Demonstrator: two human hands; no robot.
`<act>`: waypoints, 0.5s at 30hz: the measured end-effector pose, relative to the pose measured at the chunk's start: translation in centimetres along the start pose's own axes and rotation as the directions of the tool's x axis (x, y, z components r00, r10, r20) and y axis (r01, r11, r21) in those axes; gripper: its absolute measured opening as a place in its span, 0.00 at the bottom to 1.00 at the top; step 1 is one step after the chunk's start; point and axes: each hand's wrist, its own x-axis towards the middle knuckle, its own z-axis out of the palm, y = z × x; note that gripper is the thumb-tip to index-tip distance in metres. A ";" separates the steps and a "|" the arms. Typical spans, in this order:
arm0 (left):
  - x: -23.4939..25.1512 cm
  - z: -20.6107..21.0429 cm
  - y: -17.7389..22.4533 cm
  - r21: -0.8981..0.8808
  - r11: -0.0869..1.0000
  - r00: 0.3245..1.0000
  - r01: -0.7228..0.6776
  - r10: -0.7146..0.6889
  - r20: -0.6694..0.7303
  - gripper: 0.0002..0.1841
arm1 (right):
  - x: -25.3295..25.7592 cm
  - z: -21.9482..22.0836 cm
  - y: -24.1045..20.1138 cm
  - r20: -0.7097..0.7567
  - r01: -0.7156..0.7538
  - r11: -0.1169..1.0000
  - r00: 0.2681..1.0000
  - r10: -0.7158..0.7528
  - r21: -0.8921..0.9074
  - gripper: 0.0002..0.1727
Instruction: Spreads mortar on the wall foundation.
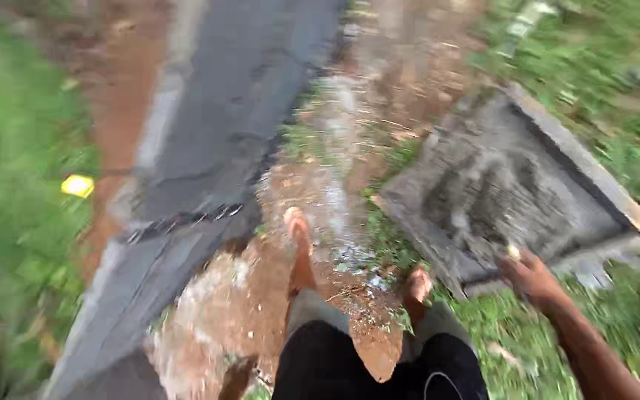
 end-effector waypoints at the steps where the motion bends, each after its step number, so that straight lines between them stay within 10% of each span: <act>1: -0.1 0.2 1.1 -0.046 0.998 0.999 0.038 -0.039 -0.018 0.24 | -1.3 0.5 -2.1 0.032 0.016 0.996 0.999 -0.014 -0.087 0.20; 7: -0.6 0.3 6.6 0.015 0.989 0.988 -0.150 0.150 0.024 0.20 | -4.2 9.2 -16.4 0.198 0.069 0.889 0.980 0.024 -0.453 0.15; 15: 8.7 -8.7 13.2 -0.230 0.946 0.962 -0.231 0.257 0.091 0.22 | -3.3 36.1 -41.9 0.479 0.396 0.529 0.877 0.023 -0.750 0.23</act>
